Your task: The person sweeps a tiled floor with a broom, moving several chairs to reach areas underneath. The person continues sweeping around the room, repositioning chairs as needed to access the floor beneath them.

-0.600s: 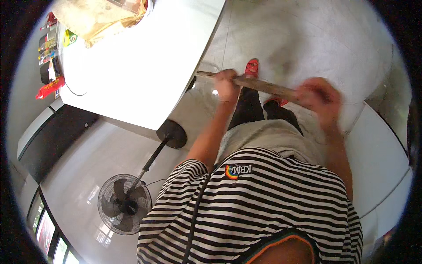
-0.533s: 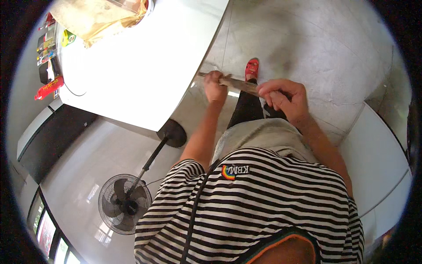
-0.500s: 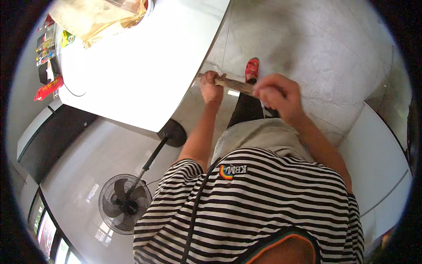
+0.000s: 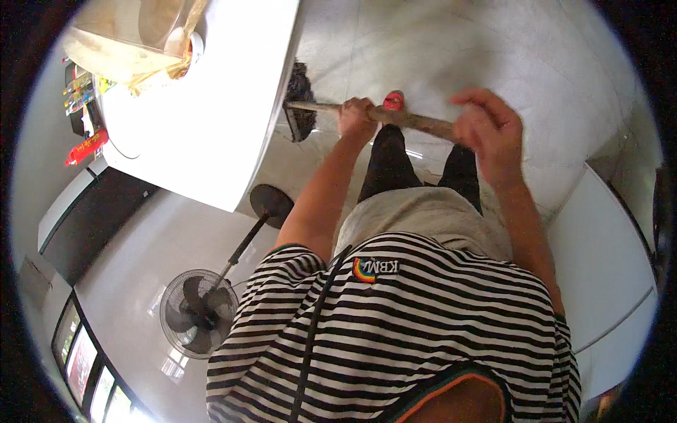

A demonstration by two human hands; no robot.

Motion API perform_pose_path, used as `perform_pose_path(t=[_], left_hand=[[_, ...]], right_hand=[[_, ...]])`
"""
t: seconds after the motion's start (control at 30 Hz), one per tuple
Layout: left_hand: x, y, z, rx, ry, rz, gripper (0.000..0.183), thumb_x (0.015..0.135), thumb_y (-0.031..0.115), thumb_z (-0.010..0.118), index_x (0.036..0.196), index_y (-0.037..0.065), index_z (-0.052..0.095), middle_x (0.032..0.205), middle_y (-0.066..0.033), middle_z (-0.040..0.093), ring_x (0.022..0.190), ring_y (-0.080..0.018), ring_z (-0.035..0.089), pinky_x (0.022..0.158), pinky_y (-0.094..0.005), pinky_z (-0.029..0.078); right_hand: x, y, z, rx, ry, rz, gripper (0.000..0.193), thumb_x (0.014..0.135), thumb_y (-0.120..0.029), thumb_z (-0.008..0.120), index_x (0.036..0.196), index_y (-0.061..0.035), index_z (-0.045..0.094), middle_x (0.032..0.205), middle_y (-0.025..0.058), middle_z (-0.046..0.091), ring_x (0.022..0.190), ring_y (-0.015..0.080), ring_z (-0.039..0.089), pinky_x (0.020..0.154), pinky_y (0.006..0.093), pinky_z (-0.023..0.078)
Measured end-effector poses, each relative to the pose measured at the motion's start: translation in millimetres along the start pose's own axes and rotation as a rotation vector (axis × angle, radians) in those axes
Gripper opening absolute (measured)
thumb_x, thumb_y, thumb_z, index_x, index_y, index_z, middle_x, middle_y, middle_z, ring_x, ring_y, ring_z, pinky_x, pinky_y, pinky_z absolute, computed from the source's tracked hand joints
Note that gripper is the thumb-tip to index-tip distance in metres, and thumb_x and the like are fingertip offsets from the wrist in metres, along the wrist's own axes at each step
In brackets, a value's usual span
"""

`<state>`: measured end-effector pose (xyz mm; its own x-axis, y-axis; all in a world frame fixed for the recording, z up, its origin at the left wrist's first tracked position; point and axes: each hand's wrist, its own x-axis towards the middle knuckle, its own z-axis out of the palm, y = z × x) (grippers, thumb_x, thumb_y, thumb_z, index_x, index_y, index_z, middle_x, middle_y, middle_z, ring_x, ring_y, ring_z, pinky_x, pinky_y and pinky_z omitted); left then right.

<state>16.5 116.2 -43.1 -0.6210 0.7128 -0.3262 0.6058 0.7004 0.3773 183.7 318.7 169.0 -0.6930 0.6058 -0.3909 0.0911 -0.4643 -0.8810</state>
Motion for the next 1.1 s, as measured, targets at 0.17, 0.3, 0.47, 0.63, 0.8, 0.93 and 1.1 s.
perform_pose_path(t=[0.17,0.3,0.47,0.63,0.8,0.93,1.1], left_hand=[[28,158,31,-0.12,0.05,0.195,0.014,0.068,0.019,0.067,0.076,0.008,0.063,0.079,-0.012,0.063,0.083,-0.0312,0.06,0.071,-0.0437,0.046],[50,312,28,0.022,-0.035,0.344,0.013,0.068,0.023,0.065,0.072,0.011,0.064,0.07,-0.0101,0.062,0.07,-0.031,0.062,0.062,-0.0445,0.046],[66,420,11,-0.25,0.077,0.522,0.015,0.071,0.027,0.066,0.075,0.012,0.064,0.068,-0.0094,0.063,0.067,-0.0314,0.064,0.059,-0.0446,0.048],[70,427,-23,-0.268,-0.039,0.705,0.016,0.072,0.027,0.064,0.08,0.013,0.064,0.07,-0.0092,0.064,0.066,-0.0317,0.064,0.063,-0.0441,0.051],[40,383,-46,-0.152,-0.153,0.752,0.016,0.07,0.024,0.064,0.076,0.01,0.065,0.069,-0.0114,0.064,0.066,-0.0294,0.065,0.065,-0.0414,0.049],[8,324,-71,-0.135,-0.211,0.785,0.021,0.072,0.027,0.066,0.076,0.007,0.062,0.067,-0.0137,0.064,0.064,-0.0348,0.063,0.063,-0.0458,0.051],[-2,218,-102,-0.123,-0.114,0.541,0.018,0.068,0.024,0.071,0.081,0.013,0.065,0.074,-0.0091,0.065,0.07,-0.0321,0.062,0.069,-0.0426,0.05]], right_hand=[[-5,-76,-138,-0.039,0.116,-0.044,0.023,0.09,-0.014,0.052,0.107,0.0,0.059,0.052,-0.0068,0.037,0.045,0.0034,0.032,0.043,0.0208,0.027],[-55,-129,-233,-0.162,0.391,-0.166,0.031,0.092,-0.021,0.051,0.114,0.0015,0.054,0.051,-0.0057,0.034,0.041,0.0049,0.029,0.042,0.0215,0.028],[-279,-93,-7,0.081,1.001,-0.343,0.028,0.096,-0.022,0.044,0.109,0.001,0.054,0.048,-0.0034,0.032,0.032,0.0071,0.029,0.034,0.0217,0.034],[-281,-95,47,-0.089,1.422,-0.467,0.016,0.094,-0.021,0.051,0.091,-0.0051,0.053,0.052,-0.0033,0.018,0.036,0.0068,0.013,0.036,0.0249,0.019],[-286,-71,119,-0.099,1.438,-0.542,0.01,0.093,-0.017,0.051,0.09,-0.0065,0.05,0.052,-0.0038,0.019,0.034,0.0063,0.017,0.035,0.0265,0.022],[-251,-76,40,-0.092,1.074,-0.615,0.011,0.091,-0.016,0.051,0.088,-0.0061,0.048,0.05,-0.0031,0.022,0.034,0.0069,0.021,0.036,0.0271,0.025],[-150,-137,-92,-0.122,0.296,-0.644,0.012,0.088,-0.016,0.051,0.085,-0.0054,0.046,0.048,-0.002,0.027,0.033,0.0086,0.025,0.038,0.0284,0.028]])
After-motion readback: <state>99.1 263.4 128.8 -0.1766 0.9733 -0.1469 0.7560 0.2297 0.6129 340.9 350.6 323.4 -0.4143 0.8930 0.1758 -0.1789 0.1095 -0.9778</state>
